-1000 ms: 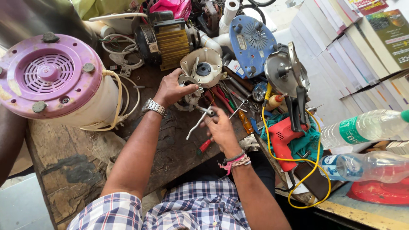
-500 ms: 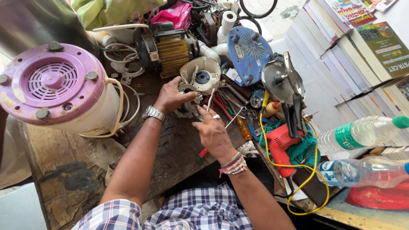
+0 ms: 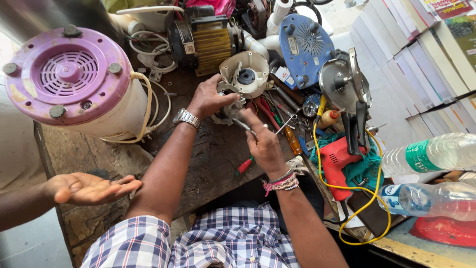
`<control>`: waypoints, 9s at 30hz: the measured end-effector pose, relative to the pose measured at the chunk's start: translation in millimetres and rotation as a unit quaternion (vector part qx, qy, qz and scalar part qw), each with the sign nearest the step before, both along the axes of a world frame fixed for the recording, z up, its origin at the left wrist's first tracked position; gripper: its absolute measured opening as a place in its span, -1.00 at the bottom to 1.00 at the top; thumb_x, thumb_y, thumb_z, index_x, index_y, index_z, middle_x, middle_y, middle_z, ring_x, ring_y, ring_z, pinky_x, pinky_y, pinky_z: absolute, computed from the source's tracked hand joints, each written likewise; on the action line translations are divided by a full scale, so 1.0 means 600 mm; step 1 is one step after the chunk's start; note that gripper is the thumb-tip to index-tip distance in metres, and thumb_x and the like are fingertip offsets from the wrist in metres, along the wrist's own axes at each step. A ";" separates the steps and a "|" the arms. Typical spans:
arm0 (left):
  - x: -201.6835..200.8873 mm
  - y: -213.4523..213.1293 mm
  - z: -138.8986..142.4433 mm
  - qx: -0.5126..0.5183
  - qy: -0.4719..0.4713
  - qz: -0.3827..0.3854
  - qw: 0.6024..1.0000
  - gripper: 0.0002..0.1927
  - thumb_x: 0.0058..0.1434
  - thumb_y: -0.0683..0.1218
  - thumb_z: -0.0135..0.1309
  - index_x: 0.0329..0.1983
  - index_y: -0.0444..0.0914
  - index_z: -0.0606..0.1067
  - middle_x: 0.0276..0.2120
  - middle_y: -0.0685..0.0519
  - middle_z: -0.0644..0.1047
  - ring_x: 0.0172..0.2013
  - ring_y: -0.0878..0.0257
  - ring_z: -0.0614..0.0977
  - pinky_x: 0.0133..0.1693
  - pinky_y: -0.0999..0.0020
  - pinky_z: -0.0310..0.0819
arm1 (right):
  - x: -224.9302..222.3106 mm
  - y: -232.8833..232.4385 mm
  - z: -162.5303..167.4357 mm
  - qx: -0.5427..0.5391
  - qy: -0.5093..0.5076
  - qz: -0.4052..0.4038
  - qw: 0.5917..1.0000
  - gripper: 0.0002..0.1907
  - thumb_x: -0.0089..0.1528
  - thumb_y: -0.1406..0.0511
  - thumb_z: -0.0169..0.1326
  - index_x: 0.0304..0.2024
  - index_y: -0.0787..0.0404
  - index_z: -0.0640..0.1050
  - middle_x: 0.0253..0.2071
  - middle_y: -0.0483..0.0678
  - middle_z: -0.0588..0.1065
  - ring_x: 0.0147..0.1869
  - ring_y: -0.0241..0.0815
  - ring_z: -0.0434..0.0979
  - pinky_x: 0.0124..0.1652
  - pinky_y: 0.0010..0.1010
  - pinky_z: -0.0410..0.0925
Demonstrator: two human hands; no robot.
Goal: The person uses a T-handle wrench and a screwdriver to loosen and tighten fasteners on a small motor assembly. They rotate the motor housing and adjust components while seated at a cluttered workbench.
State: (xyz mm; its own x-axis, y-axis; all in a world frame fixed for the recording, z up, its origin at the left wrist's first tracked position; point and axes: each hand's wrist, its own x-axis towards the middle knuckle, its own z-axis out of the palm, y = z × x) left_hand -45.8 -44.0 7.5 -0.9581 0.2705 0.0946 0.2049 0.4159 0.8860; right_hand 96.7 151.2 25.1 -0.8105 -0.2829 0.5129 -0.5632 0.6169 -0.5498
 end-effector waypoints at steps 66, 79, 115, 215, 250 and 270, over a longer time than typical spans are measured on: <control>-0.005 0.003 -0.002 -0.016 -0.008 0.002 1.000 -0.23 -0.13 0.25 0.36 0.12 -0.21 0.53 -0.06 -0.10 0.66 -0.02 0.07 0.69 0.03 0.20 0.51 | 0.012 -0.013 0.048 -0.074 -0.122 -0.185 0.972 -0.84 0.30 0.29 0.24 -0.19 0.26 0.59 -0.30 -0.02 0.56 -0.30 -0.12 0.59 -0.31 -0.33 0.42; -0.005 0.001 -0.007 -0.013 0.005 -0.001 1.000 -0.23 -0.10 0.27 0.35 0.12 -0.23 0.53 -0.05 -0.11 0.66 -0.02 0.07 0.69 0.05 0.21 0.51 | 0.009 -0.012 0.047 -0.045 -0.104 -0.221 0.969 -0.71 0.29 0.15 0.21 -0.30 0.28 0.59 -0.49 -0.05 0.56 -0.50 -0.16 0.55 -0.47 -0.33 0.35; -0.005 0.000 -0.004 -0.015 0.007 -0.003 1.000 -0.25 -0.08 0.25 0.36 0.11 -0.25 0.53 -0.07 -0.11 0.67 -0.04 0.09 0.70 0.04 0.23 0.51 | 0.025 -0.018 0.040 -0.106 -0.279 -0.263 0.917 -0.75 0.27 0.22 0.24 -0.14 0.27 0.54 -0.29 -0.06 0.57 -0.35 -0.08 0.60 -0.33 -0.29 0.45; -0.005 0.003 0.001 -0.026 -0.017 -0.001 1.000 -0.21 -0.12 0.28 0.33 0.14 -0.20 0.53 -0.04 -0.09 0.66 -0.02 0.06 0.69 0.05 0.19 0.51 | 0.005 -0.006 0.048 -0.072 -0.190 -0.209 0.957 -0.79 0.30 0.25 0.17 -0.16 0.28 0.53 -0.36 0.01 0.58 -0.32 -0.15 0.61 -0.32 -0.30 0.43; -0.005 0.001 -0.001 -0.008 -0.007 0.000 1.000 -0.26 -0.10 0.23 0.36 0.11 -0.21 0.54 -0.05 -0.09 0.66 -0.01 0.08 0.68 0.04 0.22 0.49 | 0.032 -0.014 0.053 -0.079 -0.139 -0.220 0.962 -0.73 0.23 0.31 0.26 -0.09 0.32 0.56 -0.28 0.00 0.50 -0.30 -0.09 0.56 -0.34 -0.35 0.43; 0.000 -0.001 0.003 0.007 0.012 -0.014 1.000 -0.30 -0.04 0.19 0.36 0.13 -0.21 0.53 -0.06 -0.09 0.66 -0.01 0.09 0.69 0.05 0.22 0.50 | 0.025 -0.002 0.049 -0.004 -0.107 -0.177 0.978 -0.83 0.27 0.33 0.21 -0.14 0.28 0.56 -0.23 0.03 0.54 -0.21 -0.08 0.62 -0.26 -0.34 0.46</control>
State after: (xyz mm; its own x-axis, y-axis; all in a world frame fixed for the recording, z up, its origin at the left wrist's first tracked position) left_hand -45.9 -44.6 9.1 -0.9476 0.2956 0.1215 0.2378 0.3980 0.8860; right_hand 111.5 150.2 54.4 -0.9460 0.0382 0.3218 -0.1866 0.7475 -0.6375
